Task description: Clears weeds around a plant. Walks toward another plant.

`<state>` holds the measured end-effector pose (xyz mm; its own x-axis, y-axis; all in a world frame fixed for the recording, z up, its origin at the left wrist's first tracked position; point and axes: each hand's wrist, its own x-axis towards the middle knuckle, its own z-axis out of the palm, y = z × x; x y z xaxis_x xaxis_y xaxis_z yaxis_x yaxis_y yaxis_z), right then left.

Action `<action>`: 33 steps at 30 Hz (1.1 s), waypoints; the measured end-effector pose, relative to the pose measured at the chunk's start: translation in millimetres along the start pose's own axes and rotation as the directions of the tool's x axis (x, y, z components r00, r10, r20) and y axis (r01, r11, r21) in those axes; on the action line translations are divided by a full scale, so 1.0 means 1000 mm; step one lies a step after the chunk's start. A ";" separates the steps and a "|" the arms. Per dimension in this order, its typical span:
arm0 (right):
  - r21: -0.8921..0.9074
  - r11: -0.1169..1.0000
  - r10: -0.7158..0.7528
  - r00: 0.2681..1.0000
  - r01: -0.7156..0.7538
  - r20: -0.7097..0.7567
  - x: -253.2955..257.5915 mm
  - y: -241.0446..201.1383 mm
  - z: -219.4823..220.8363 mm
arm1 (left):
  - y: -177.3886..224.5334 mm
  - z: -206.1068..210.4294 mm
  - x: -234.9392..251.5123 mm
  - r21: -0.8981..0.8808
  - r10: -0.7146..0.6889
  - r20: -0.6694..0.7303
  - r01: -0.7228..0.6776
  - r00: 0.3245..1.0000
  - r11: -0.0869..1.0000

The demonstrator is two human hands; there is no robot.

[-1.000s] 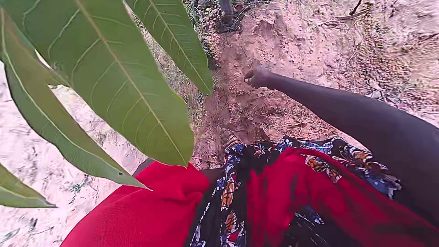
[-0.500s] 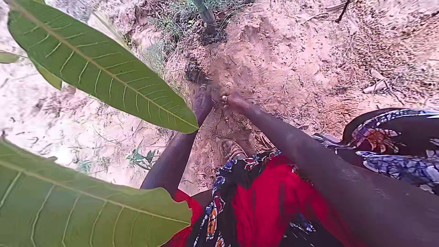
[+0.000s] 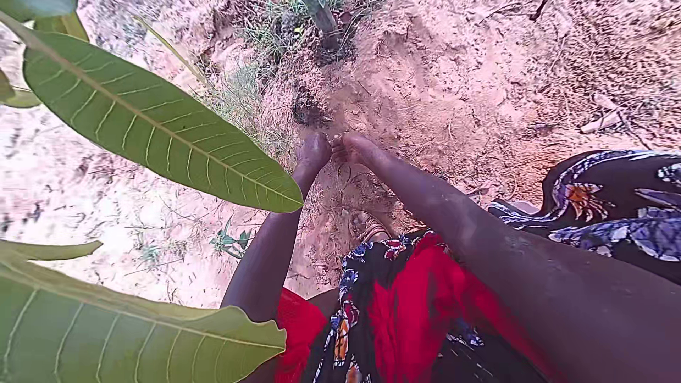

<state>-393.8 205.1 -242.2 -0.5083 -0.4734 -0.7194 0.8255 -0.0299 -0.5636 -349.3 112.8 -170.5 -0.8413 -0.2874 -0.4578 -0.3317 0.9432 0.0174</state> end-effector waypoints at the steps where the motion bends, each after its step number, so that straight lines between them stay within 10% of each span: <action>1: 0.044 0.997 0.062 0.998 -0.061 -0.032 -0.005 -0.004 0.005 | 0.002 -0.001 -0.004 0.006 0.012 0.009 -0.012 1.000 1.000; 10: -0.045 0.996 -0.082 0.960 0.073 -0.267 -0.005 0.026 0.005 | 0.019 0.062 -0.039 0.242 0.297 -0.034 -0.280 0.954 0.929; 16: -0.579 0.816 -0.197 0.943 0.005 -0.269 -0.040 0.042 -0.021 | 0.029 0.089 -0.059 0.162 0.353 -0.048 -0.342 0.934 0.926; 21: -0.434 0.900 -0.186 0.933 0.037 -0.307 -0.056 0.078 -0.037 | 0.035 0.107 -0.086 0.114 0.465 0.035 -0.466 0.885 0.878; 23: -0.353 0.936 -0.128 0.932 0.000 -0.340 -0.069 0.095 -0.039 | 0.024 0.117 -0.094 0.188 0.606 0.029 -0.599 0.795 0.778; 27: -0.441 0.885 -0.341 0.854 0.151 -0.392 -0.070 0.094 -0.043 | -0.013 0.124 -0.051 0.310 0.833 -0.434 -0.812 0.342 0.495; 30: -0.620 0.743 -0.569 0.726 0.251 -0.387 -0.068 0.059 -0.050 | -0.011 0.090 -0.028 0.133 0.596 -0.539 -0.638 0.595 0.758; 33: -0.735 0.633 -0.638 0.701 0.243 -0.318 -0.060 0.028 -0.054 | -0.001 0.054 -0.009 0.025 0.198 -0.320 -0.201 0.926 0.979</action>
<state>-354.0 279.8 -236.6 -0.9613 -0.0327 -0.2735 0.2188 0.5126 -0.8303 -318.7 123.3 -214.5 -0.9818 -0.1326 -0.1361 -0.1452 0.9856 0.0869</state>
